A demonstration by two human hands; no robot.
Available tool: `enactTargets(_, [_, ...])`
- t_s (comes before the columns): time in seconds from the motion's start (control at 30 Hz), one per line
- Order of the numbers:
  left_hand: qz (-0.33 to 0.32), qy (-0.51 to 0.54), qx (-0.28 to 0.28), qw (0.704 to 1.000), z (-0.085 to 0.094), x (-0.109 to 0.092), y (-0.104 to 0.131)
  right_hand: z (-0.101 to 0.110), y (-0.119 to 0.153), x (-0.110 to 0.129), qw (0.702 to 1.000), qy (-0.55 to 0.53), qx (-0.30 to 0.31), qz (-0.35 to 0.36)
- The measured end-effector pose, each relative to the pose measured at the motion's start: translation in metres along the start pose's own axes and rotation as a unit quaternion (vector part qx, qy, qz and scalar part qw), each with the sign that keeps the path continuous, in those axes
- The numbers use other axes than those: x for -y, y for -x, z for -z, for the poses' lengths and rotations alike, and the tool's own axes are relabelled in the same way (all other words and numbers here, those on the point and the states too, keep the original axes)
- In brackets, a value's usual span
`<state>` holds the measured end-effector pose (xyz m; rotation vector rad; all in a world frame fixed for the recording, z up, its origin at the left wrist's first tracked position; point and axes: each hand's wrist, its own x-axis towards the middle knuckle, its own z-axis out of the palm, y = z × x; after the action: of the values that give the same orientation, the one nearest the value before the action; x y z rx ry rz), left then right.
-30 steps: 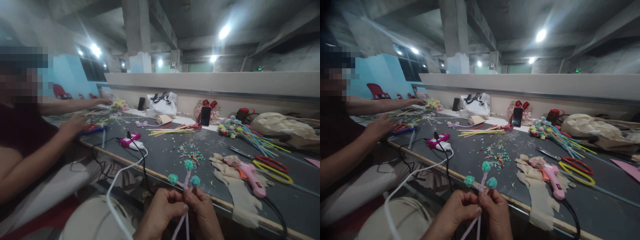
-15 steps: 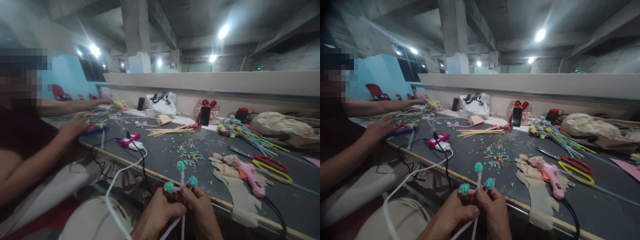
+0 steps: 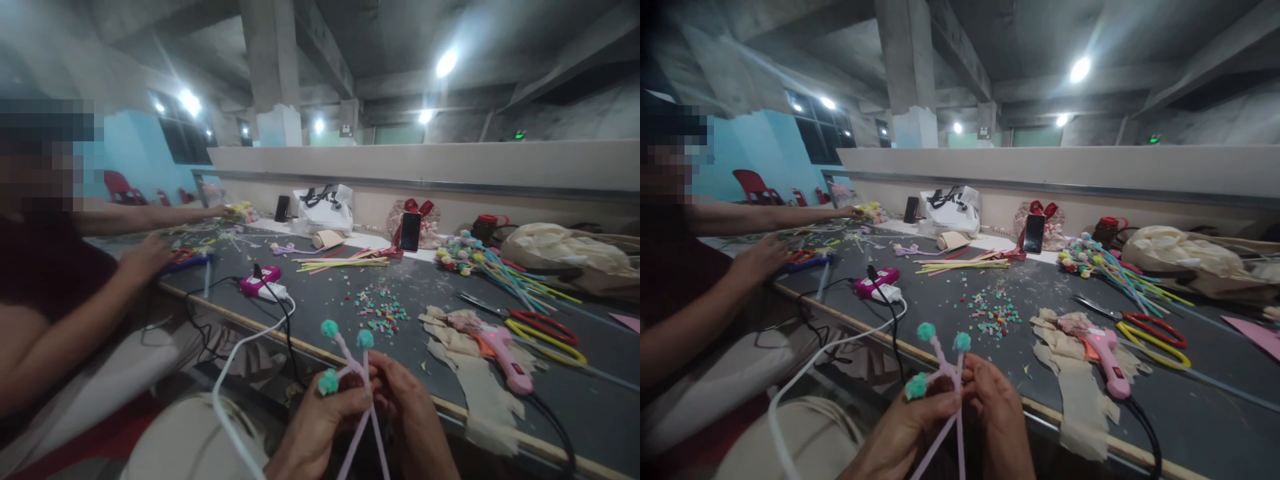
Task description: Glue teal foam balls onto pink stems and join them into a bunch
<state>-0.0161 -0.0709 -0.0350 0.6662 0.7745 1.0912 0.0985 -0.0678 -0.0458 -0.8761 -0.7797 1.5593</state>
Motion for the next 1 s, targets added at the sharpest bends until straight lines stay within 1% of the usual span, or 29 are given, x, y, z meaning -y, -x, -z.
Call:
enactTargets(0.03, [-0.002, 0.008, 0.0, 1.0, 0.0, -0.003, 0.0, 0.005, 0.003, 0.005, 0.997, 0.059, -0.028, 0.031])
enactTargets(0.07, [-0.008, 0.013, -0.003, 1.0, 0.0, -0.005, -0.001, 0.01, 0.006, 0.011, 0.987, 0.132, -0.047, 0.078])
enactTargets(0.1, [-0.013, 0.016, -0.006, 1.0, 0.0, -0.007, -0.002, 0.013, 0.009, 0.016, 0.963, 0.225, -0.032, 0.143])
enactTargets(0.13, [-0.016, 0.019, -0.006, 1.0, -0.001, -0.008, -0.004, 0.016, 0.012, 0.021, 0.923, 0.318, 0.006, 0.219])
enactTargets(0.17, [-0.016, 0.023, -0.004, 1.0, -0.002, -0.008, -0.007, 0.017, 0.014, 0.025, 0.869, 0.397, 0.055, 0.289])
enactTargets(0.2, [-0.015, 0.027, -0.004, 1.0, -0.004, -0.008, -0.009, 0.017, 0.016, 0.028, 0.806, 0.457, 0.096, 0.364])
enactTargets(0.23, [-0.018, 0.032, -0.012, 0.999, -0.006, -0.008, -0.012, 0.016, 0.017, 0.029, 0.742, 0.502, 0.117, 0.429])
enactTargets(0.27, [-0.021, 0.033, -0.021, 0.999, -0.008, -0.007, -0.014, 0.014, 0.017, 0.029, 0.687, 0.534, 0.116, 0.479])
enactTargets(0.3, [-0.024, 0.026, -0.025, 0.999, -0.01, -0.007, -0.016, 0.013, 0.016, 0.029, 0.643, 0.559, 0.098, 0.515])
enactTargets(0.33, [-0.03, 0.018, -0.028, 0.999, -0.011, -0.006, -0.018, 0.011, 0.014, 0.028, 0.611, 0.579, 0.072, 0.534])
enactTargets(0.37, [-0.038, 0.005, -0.025, 0.999, -0.012, -0.006, -0.019, 0.01, 0.013, 0.026, 0.591, 0.592, 0.049, 0.546])
enactTargets(0.4, [-0.048, -0.008, -0.019, 0.999, -0.013, -0.005, -0.019, 0.01, 0.012, 0.025, 0.58, 0.597, 0.039, 0.553])
enactTargets(0.43, [-0.057, -0.019, -0.013, 0.998, -0.013, -0.005, -0.019, 0.01, 0.01, 0.025, 0.576, 0.596, 0.04, 0.558])
enactTargets(0.47, [-0.065, -0.029, -0.007, 0.997, -0.013, -0.005, -0.019, 0.011, 0.009, 0.025, 0.578, 0.589, 0.047, 0.563])
enactTargets(0.5, [-0.075, -0.039, -0.001, 0.996, -0.012, -0.006, -0.018, 0.012, 0.008, 0.025, 0.586, 0.577, 0.052, 0.566])
enactTargets(0.57, [-0.092, -0.06, 0.012, 0.994, -0.012, -0.007, -0.016, 0.014, 0.007, 0.026, 0.617, 0.554, 0.061, 0.556])
enactTargets(0.63, [-0.098, -0.073, 0.025, 0.992, -0.011, -0.009, -0.014, 0.015, 0.007, 0.027, 0.657, 0.522, 0.076, 0.538])
enactTargets(0.67, [-0.102, -0.076, 0.024, 0.992, -0.011, -0.009, -0.013, 0.014, 0.007, 0.027, 0.685, 0.501, 0.074, 0.523])
enactTargets(0.7, [-0.104, -0.077, 0.019, 0.991, -0.011, -0.01, -0.013, 0.013, 0.007, 0.026, 0.719, 0.478, 0.06, 0.501])
enactTargets(0.73, [-0.103, -0.079, 0.014, 0.991, -0.011, -0.01, -0.012, 0.012, 0.007, 0.024, 0.758, 0.451, 0.031, 0.47])
enactTargets(0.8, [-0.11, -0.082, -0.002, 0.991, -0.012, -0.009, -0.012, 0.008, 0.007, 0.02, 0.843, 0.379, -0.057, 0.377])
enactTargets(0.83, [-0.115, -0.076, -0.013, 0.99, -0.013, -0.008, -0.012, 0.006, 0.007, 0.018, 0.881, 0.336, -0.092, 0.321])
enactTargets(0.87, [-0.117, -0.064, -0.025, 0.991, -0.013, -0.007, -0.012, 0.004, 0.007, 0.016, 0.913, 0.286, -0.114, 0.269])
enactTargets(0.9, [-0.116, -0.047, -0.033, 0.992, -0.014, -0.006, -0.011, 0.002, 0.006, 0.014, 0.939, 0.232, -0.124, 0.222])
enactTargets(0.93, [-0.111, -0.029, -0.033, 0.993, -0.015, -0.005, -0.01, 0.0, 0.006, 0.012, 0.959, 0.179, -0.124, 0.18])
enactTargets(1.0, [-0.091, 0.008, -0.03, 0.995, -0.016, -0.004, -0.007, -0.003, 0.005, 0.009, 0.983, 0.094, -0.109, 0.116])
